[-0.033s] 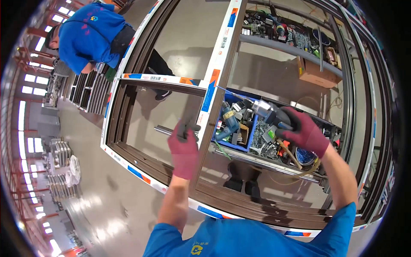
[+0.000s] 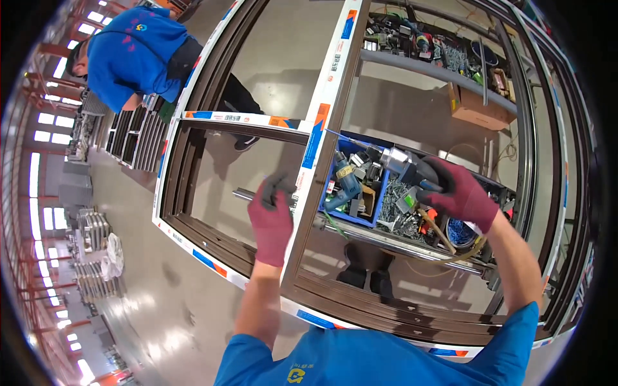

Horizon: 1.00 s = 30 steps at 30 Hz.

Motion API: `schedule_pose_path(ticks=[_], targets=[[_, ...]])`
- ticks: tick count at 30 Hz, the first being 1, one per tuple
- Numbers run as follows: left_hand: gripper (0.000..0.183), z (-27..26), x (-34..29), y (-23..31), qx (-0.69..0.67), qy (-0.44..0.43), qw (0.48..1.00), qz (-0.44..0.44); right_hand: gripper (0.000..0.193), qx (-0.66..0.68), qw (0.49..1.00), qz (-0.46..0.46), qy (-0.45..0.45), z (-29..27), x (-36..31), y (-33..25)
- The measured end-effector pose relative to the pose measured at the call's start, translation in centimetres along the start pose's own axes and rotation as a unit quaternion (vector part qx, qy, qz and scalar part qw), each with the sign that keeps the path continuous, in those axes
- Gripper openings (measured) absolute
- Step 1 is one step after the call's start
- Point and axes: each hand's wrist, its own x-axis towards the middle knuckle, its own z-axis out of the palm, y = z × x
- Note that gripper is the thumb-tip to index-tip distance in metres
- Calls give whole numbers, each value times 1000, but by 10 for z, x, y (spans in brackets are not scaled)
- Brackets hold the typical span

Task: Assembling metal window frames using a drill and manual tools on a workbench in a factory setting.

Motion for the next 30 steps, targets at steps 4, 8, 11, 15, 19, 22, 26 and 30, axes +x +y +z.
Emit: schedule_pose_path(ticks=[4,8,11,15,19,22,26,30], targets=[[42,-3,48,-40,-22,2,997,-80,67,-34,998,7,-43,-14,30,7],[49,26,90,-44,-180,-115,929,-302,63,-85,995,-15,-46,-24,43,22],[44,40,117,-53,-259,-142,883,-365,65,-129,990,-15,-57,-21,54,26],[38,56,126,-54,-321,-129,843,-411,64,-115,991,-37,-60,-15,65,41],[35,57,130,-56,-359,-146,820,-423,62,-113,990,-63,-53,-12,71,46],[33,69,123,-32,-380,-145,816,-412,62,-109,991,-53,-52,-12,71,50],[32,69,121,-27,-385,-160,820,-392,63,-111,991,-50,-56,-13,73,47],[32,70,116,-12,-419,-182,806,-375,64,-123,990,-48,-51,-15,71,43]])
